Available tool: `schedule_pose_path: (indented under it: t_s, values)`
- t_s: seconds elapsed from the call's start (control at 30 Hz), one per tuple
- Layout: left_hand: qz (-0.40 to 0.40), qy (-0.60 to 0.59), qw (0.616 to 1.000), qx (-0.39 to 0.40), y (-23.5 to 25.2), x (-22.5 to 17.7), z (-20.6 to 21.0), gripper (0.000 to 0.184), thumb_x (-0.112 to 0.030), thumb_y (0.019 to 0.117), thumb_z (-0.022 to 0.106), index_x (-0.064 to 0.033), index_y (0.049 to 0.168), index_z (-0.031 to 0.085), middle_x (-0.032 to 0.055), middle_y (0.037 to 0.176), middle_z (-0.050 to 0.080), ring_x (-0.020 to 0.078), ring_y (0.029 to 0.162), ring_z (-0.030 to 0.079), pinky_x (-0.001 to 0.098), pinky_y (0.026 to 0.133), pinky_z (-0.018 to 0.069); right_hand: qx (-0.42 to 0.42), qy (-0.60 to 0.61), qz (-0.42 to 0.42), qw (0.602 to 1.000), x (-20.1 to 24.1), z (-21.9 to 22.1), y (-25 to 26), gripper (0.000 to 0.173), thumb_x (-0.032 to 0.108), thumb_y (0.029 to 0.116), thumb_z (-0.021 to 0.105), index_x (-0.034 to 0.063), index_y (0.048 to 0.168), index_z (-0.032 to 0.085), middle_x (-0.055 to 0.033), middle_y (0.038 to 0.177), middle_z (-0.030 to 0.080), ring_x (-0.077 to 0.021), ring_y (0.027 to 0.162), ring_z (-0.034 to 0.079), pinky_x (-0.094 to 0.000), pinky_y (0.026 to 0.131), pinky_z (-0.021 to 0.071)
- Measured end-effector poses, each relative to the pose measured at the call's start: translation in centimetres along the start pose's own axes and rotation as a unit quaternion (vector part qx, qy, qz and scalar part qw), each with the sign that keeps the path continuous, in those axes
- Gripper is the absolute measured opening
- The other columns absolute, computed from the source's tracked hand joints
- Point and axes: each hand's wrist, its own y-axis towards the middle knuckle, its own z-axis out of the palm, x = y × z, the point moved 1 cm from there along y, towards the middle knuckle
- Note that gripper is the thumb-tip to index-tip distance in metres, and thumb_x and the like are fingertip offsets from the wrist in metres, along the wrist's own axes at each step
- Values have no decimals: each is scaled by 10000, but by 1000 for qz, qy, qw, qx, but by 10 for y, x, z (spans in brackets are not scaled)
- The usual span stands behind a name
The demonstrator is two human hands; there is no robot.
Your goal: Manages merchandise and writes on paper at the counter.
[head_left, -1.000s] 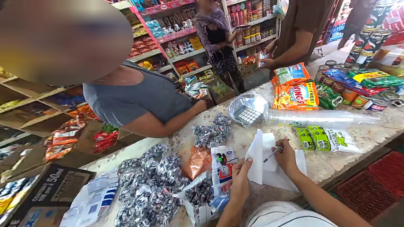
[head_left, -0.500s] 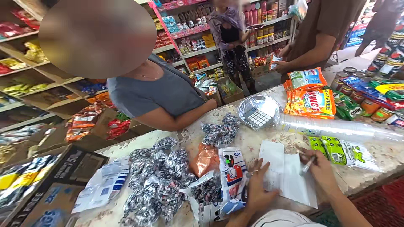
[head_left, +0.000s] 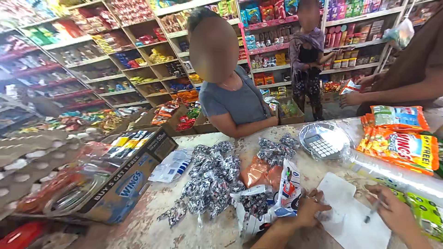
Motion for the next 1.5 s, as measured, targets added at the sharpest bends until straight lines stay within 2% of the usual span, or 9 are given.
schedule_pose_path:
  t_s: [0.1, 0.2, 0.37, 0.5, 0.63, 0.87, 1.03, 1.3, 1.5]
  values:
    - [10, 14, 999, 27, 11, 11, 5, 736, -197, 749, 881, -394, 1406, 617, -14, 1671, 318, 259, 1579, 159, 626, 1253, 74, 32, -142, 42, 988, -11, 43, 24, 436, 547, 925, 655, 324, 1295, 596, 3, 1114, 691, -213, 986, 677, -522, 809, 587]
    - [14, -21, 1000, -19, 9, 18, 11, 653, -143, 740, 868, -378, 1323, 691, 38, 1658, 345, 312, 1578, 146, 601, 1263, 92, 11, -224, 63, 973, -7, 65, 29, 423, 527, 896, 679, 286, 1238, 615, -73, 1125, 677, -316, 1027, 658, -584, 836, 559]
    - [-55, -71, 992, -85, -3, 15, -1, 473, -49, 810, 795, -257, 1234, 759, 132, 1615, 401, 346, 1547, 245, 516, 1246, 250, 14, -207, 104, 973, 10, 63, 17, 385, 425, 891, 706, 272, 1227, 598, -81, 1164, 649, -299, 965, 680, -554, 727, 593]
    - [-75, -56, 988, -124, -9, -6, -25, 392, -7, 872, 713, -177, 1222, 762, 180, 1558, 469, 372, 1500, 344, 526, 1231, 266, 18, -179, 142, 973, 53, 29, 8, 420, 384, 871, 740, 217, 1239, 629, -117, 1208, 651, -314, 1024, 676, -554, 801, 587]
    - [-83, -55, 981, -165, -9, -27, -44, 278, 11, 910, 655, -94, 1124, 797, 223, 1462, 559, 437, 1424, 443, 587, 1208, 272, 3, -110, 182, 977, 100, 9, -14, 397, 327, 938, 704, 111, 1264, 638, -159, 1170, 666, -304, 973, 682, -508, 836, 579]
    - [-123, -75, 963, -227, -5, -32, -46, 274, 60, 897, 638, -76, 1054, 816, 266, 1293, 663, 451, 1266, 592, 554, 1117, 415, -63, 16, 234, 970, 124, 6, -74, 497, 345, 934, 733, 118, 1342, 563, -100, 1141, 633, -144, 791, 679, -337, 635, 606]
    - [-107, -71, 965, -229, -8, -28, -45, 255, 49, 880, 652, -89, 1003, 828, 272, 1285, 665, 457, 1269, 591, 555, 1122, 413, -119, 133, 210, 961, 142, 6, -84, 422, 224, 972, 701, 67, 1331, 543, -29, 1000, 698, -134, 780, 714, -332, 614, 631]
    - [-122, -90, 971, -183, -13, -33, -50, 229, -38, 850, 705, -121, 1025, 828, 300, 1355, 609, 462, 1328, 534, 525, 1125, 412, -123, 132, 200, 963, 158, 2, -78, 333, 117, 955, 684, 25, 1262, 593, -36, 962, 706, -126, 786, 709, -307, 655, 628]
    - [-119, -99, 973, -170, -16, -34, -53, 200, -47, 843, 732, -122, 1001, 831, 300, 1349, 615, 480, 1348, 508, 567, 1158, 352, -87, 129, 160, 975, 169, -11, -72, 323, 93, 966, 656, 33, 1277, 594, -67, 1078, 708, -133, 882, 724, -299, 712, 636]
